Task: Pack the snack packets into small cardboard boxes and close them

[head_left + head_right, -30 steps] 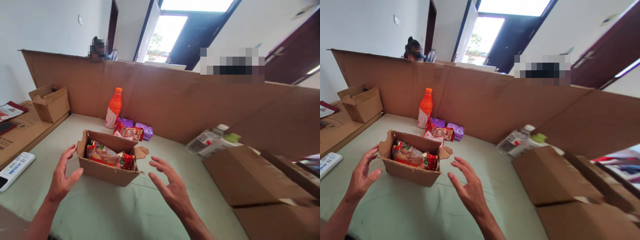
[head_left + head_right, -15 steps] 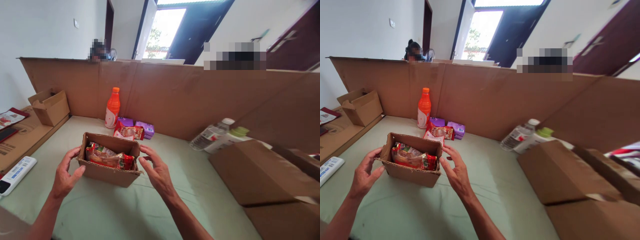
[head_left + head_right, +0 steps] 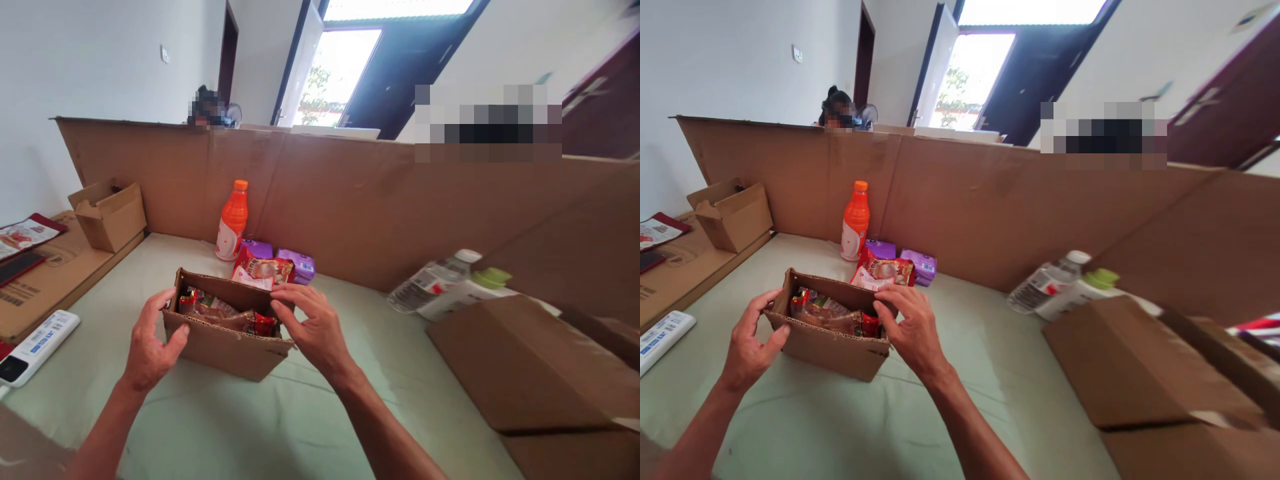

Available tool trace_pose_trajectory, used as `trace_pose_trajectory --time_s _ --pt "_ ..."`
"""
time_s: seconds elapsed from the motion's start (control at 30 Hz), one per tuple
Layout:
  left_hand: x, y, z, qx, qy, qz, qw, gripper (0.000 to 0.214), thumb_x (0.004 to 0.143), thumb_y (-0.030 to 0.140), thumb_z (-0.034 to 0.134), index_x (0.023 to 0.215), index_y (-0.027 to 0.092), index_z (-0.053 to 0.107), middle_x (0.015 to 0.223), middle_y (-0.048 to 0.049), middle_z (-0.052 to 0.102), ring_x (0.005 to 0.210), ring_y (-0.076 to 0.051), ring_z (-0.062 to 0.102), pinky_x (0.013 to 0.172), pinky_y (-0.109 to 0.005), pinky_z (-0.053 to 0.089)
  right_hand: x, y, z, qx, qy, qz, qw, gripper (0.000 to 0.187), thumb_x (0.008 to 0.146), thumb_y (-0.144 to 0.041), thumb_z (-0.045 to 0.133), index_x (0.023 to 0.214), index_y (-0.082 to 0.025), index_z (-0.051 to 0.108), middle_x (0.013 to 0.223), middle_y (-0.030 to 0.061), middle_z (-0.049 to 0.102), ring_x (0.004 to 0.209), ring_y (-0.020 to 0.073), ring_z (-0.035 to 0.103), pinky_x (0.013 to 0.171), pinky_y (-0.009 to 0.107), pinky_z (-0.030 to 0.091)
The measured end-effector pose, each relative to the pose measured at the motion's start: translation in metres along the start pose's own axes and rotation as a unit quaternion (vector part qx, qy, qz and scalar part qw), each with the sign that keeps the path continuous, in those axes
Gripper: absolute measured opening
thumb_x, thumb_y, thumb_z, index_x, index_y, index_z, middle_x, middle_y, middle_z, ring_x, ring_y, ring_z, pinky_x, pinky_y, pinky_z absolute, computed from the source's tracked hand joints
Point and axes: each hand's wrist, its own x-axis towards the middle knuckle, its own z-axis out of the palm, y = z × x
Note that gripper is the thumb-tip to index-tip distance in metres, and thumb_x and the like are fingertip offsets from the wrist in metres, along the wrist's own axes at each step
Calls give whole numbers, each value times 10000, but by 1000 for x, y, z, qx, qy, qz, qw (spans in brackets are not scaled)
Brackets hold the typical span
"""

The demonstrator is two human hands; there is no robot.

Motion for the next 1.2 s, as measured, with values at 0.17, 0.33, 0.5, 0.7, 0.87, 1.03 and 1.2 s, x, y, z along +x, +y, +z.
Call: trace_pose_trajectory --time_s 0.17,0.33,0.5,0.7,0.87,1.03,1.2 --pt "2 -1 -3 6 -18 59 998 350 902 191 586 1252 196 578 1291 -122 659 1233 -264 627 1076 -444 507 12 -1 -4 -128 -72 -27 989 241 946 -293 552 1001 -256 784 1090 80 763 965 276 657 810 433 449" --pt "2 -6 -7 -13 -43 77 996 308 912 149 579 1213 203 616 1281 -114 669 1208 -230 638 1052 -397 522 18 0 -8 -125 -127 -68 982 254 965 -297 537 968 -291 791 1203 66 730 1097 285 633 854 435 457" --pt "0 -9 -8 -31 -52 93 994 304 920 130 573 1208 207 630 1290 -118 670 1225 -227 628 1061 -400 516 22 6 1 -151 -218 -21 964 267 930 -274 575 1114 -248 766 1270 94 708 1134 282 640 917 430 476" --pt "6 -5 -12 -40 -78 115 990 284 909 126 581 1167 215 661 1250 -109 703 1189 -232 652 1036 -406 532 45 9 10 -160 -265 37 950 218 922 -301 573 886 -239 779 963 56 776 913 231 689 783 321 468" --pt "4 -6 -9 -67 -89 119 987 209 904 114 585 1041 220 703 1089 -83 760 1068 -218 709 950 -368 569 64 15 19 -174 -247 93 949 353 947 -363 522 687 -214 707 707 70 716 684 209 640 619 299 367" --pt "0 -10 -5 -97 -96 93 986 209 901 101 572 1011 219 705 1066 -84 764 1057 -203 717 911 -330 576 66 27 21 -111 -241 95 959 182 871 -305 595 775 -206 714 863 57 751 793 195 662 696 284 447" --pt "5 -12 -4 -102 -113 58 987 153 897 159 587 973 223 704 1021 -65 762 995 -203 723 887 -336 568 44 40 -6 -58 -189 119 973 423 832 -365 621 1227 -218 653 1193 86 726 917 218 695 752 320 519"
